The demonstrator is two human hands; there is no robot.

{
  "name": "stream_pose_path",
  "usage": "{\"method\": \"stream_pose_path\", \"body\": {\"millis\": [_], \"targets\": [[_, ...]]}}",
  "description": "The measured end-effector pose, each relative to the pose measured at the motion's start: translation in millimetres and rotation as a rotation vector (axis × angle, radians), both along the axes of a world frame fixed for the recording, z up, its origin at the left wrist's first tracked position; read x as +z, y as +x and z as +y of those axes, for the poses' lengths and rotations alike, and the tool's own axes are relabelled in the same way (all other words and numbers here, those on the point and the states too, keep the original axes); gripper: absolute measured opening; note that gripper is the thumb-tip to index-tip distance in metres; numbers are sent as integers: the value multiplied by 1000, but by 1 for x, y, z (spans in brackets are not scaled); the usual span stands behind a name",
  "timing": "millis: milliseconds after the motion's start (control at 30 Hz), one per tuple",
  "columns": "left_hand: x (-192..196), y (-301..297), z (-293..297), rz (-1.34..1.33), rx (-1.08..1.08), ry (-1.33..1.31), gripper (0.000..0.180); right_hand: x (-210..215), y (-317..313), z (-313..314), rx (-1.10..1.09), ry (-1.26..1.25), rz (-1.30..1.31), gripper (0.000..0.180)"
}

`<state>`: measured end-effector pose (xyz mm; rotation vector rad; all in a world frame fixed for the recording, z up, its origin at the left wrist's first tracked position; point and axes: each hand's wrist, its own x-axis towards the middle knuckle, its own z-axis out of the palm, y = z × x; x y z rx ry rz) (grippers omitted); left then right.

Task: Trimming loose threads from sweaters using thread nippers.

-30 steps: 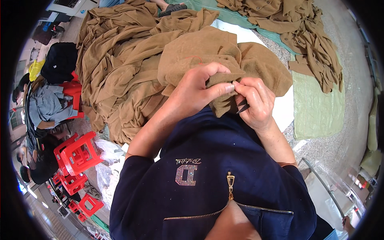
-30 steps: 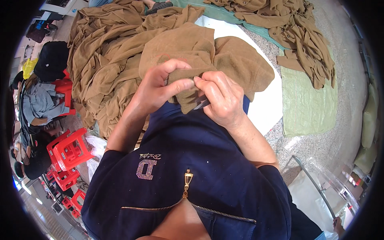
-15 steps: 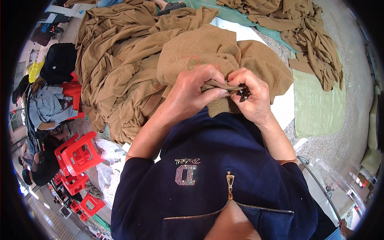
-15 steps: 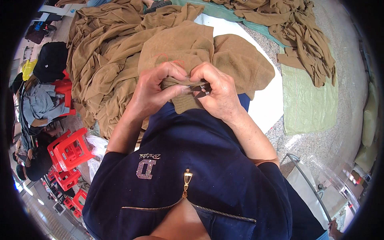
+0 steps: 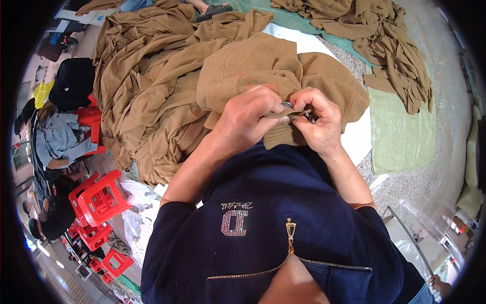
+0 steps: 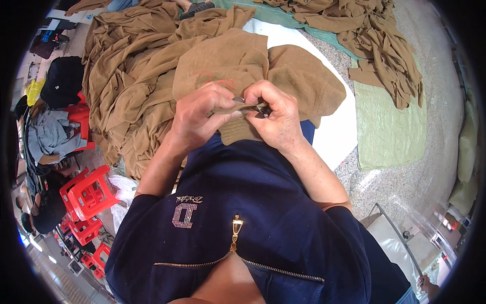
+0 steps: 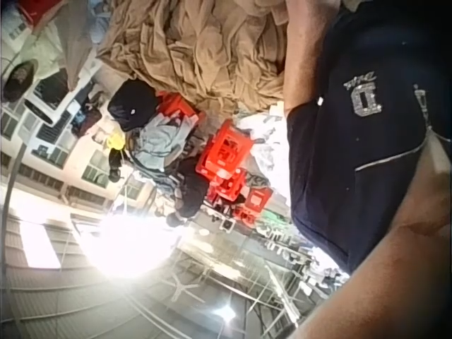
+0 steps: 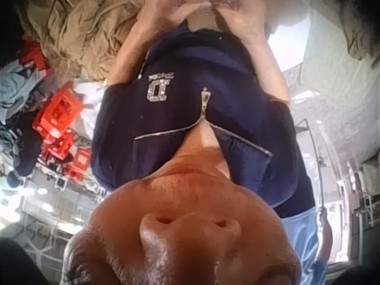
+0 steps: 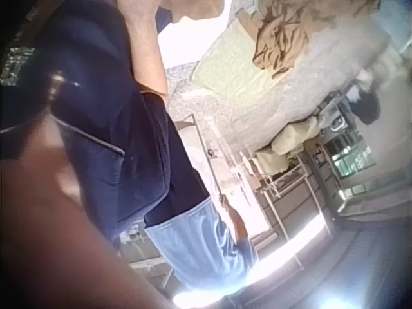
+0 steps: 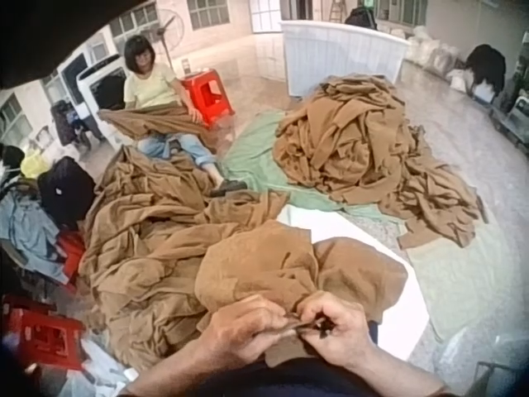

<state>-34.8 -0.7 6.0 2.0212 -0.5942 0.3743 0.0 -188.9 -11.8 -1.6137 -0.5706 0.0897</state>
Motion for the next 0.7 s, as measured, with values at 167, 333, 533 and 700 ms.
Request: {"method": "stream_pose_path", "body": {"millis": [167,333,533,700], "targets": [[-6,-4,-8,-102,87,52,21,1,-7,2,-81,-28,-19,18],[-14,-7,-8,-291,173,189,24,-9,-19,16,-114,-3,25,25],[-24,-6,22,9,302,101,11,-15,48,-21,472,-424,302,28],[-49,-8,72,76,612,120,6,48,262,-129,-207,-511,356,31]]}}
